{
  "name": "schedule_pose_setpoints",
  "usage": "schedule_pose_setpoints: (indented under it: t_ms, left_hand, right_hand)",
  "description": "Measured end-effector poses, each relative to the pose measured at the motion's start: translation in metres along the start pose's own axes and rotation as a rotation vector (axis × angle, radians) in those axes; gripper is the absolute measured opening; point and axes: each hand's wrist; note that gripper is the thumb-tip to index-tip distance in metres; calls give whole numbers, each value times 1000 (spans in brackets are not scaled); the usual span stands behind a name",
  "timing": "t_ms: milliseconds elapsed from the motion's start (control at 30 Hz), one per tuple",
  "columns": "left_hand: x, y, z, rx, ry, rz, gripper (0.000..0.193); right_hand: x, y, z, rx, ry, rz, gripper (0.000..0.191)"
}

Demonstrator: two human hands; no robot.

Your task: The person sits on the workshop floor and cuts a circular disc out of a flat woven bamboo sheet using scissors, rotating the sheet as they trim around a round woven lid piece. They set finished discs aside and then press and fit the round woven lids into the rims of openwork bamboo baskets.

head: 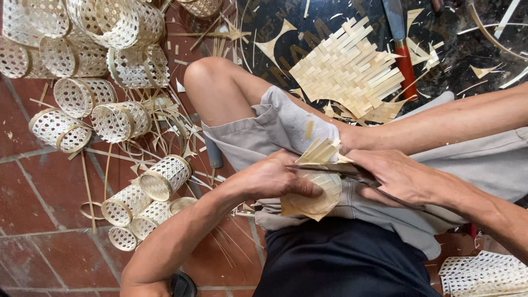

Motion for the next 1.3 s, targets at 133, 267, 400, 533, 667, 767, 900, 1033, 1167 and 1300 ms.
schedule_pose_setpoints:
  t_ms: [133, 267, 400, 533, 667, 767, 900, 1033, 1167, 1300]
  left_hand:
    - [0, 0, -1, 43, 8, -7, 35]
    - [4, -3, 2, 31, 53, -14, 32]
    - [21, -16, 21, 517, 173, -184, 35]
    - [23, -26, 34, 557, 305, -313, 35]
    - [-9, -19, 18, 386, 203, -316, 33]
    - [-24, -8, 12, 171, 160, -337, 31]
    - [-34, -4, 22, -9, 111, -340, 37]
    - [-48, -16, 47, 16, -44, -148, 42]
    - [-53, -30, 68, 632, -414, -415, 66]
    - [-63, -36, 14, 941, -502, -902, 71]
  right_hand:
    - [-6, -1, 2, 83, -60, -90, 43]
    - [3, 10, 7, 147, -153, -228, 46]
    - [46, 31, 21, 152, -311, -575, 53]
    - [69, 38, 13, -32, 236, -149, 57]
    - [49, 5, -10, -71, 588, 48, 42]
    - [5, -23, -20, -198, 684, 140, 40]
    - [-27, -38, -14, -374, 686, -119, 37]
    - [-35, -37, -19, -675, 715, -35, 34]
    - [-32, -33, -28, -798, 934, 55, 37]
    - [-36, -30, -33, -756, 1239, 54, 31]
Point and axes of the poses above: each hand's wrist, its own x-axis away from the middle knuckle, its own z-axis out of the back of the hand, y = z × x, and after that the axes turned 5 degrees about -x, right-handed
